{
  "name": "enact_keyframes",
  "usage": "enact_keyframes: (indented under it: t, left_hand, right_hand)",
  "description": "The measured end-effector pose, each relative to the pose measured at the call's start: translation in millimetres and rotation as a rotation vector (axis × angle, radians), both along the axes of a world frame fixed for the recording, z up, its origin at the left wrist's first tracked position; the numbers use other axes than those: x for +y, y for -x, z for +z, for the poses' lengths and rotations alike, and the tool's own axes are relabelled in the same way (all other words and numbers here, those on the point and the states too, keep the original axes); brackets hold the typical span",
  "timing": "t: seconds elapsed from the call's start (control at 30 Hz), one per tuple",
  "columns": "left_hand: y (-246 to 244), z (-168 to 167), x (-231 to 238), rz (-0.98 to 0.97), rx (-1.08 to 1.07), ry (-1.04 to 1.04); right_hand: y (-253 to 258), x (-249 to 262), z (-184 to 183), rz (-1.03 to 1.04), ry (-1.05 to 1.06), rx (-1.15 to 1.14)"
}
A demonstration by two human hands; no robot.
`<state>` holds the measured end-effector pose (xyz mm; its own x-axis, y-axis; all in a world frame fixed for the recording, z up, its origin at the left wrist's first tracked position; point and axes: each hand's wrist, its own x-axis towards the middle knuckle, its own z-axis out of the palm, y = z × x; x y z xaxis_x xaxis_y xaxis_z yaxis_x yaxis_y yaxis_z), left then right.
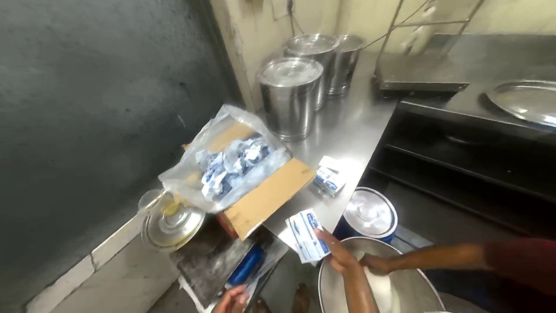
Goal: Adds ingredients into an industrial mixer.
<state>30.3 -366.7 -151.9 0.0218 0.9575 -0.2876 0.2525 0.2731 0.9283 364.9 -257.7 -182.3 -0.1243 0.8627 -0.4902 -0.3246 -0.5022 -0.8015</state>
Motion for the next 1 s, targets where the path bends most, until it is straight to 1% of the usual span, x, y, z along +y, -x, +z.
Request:
enact_keyframes:
  t: [0.03, 0.07, 0.1, 0.13, 0.17, 0.2, 0.23, 0.3, 0.33, 0.4, 0.47, 0.53, 0.63, 0.7, 0.8, 0.9, 1.0]
  left_hand:
    - [-3, 3, -5, 0.008, -0.018, 0.025]
    - [-4, 7, -10, 0.015, -0.045, 0.034]
    - [-4, 8, -14, 0.022, -0.081, 0.022]
    - [-2, 7, -18, 0.028, -0.128, -0.005]
    - [2, 5, -22, 0.035, -0.185, -0.042]
    - [7, 7, -28, 0.047, -0.252, -0.077]
    - [12, 15, -37, 0.074, -0.312, -0.107]
    - [24, 38, -64, 0.211, -0.381, -0.139]
    - [31, 50, -81, 0.322, -0.393, -0.123]
    - [52, 62, -119, 0.564, -0.405, -0.097]
    - [80, 60, -170, 0.741, -0.393, -0.138]
    - [107, 58, -229, 0.881, -0.347, -0.182]
    - [136, 53, -331, 1.086, -0.286, -0.244]
    - [153, 52, -399, 1.189, -0.232, -0.283]
    - [171, 54, -505, 1.348, -0.146, -0.293]
    - [179, 66, -605, 1.546, -0.107, -0.332]
    - [178, 79, -689, 1.77, -0.087, -0.382]
  right_hand:
    - [18, -17, 1, -0.044, 0.037, 0.164]
    - [35, -32, 0, -0.035, 0.059, 0.326]
    - [51, -45, -4, 0.034, 0.064, 0.497]
    - [67, -54, -10, 0.167, 0.057, 0.683]
    - [86, -59, -10, 0.324, 0.052, 0.817]
    - [107, -64, -3, 0.436, 0.063, 0.844]
    - [129, -72, 8, 0.497, 0.079, 0.786]
    - [174, -93, 36, 0.595, 0.081, 0.531]
    - [197, -103, 43, 0.668, 0.069, 0.41]
    - [245, -127, 50, 0.804, 0.032, 0.272]
    - [292, -165, 55, 0.913, -0.035, 0.201]
    - [335, -213, 56, 1.041, -0.174, 0.122]
    - [388, -303, 64, 1.251, -0.392, -0.033]
    - [426, -369, 67, 1.308, -0.495, -0.065]
    - [469, -469, 70, 1.427, -0.546, 0.017]
    - [508, -558, 79, 1.641, -0.498, 0.102]
    - [543, -643, 87, 1.85, -0.445, 0.163]
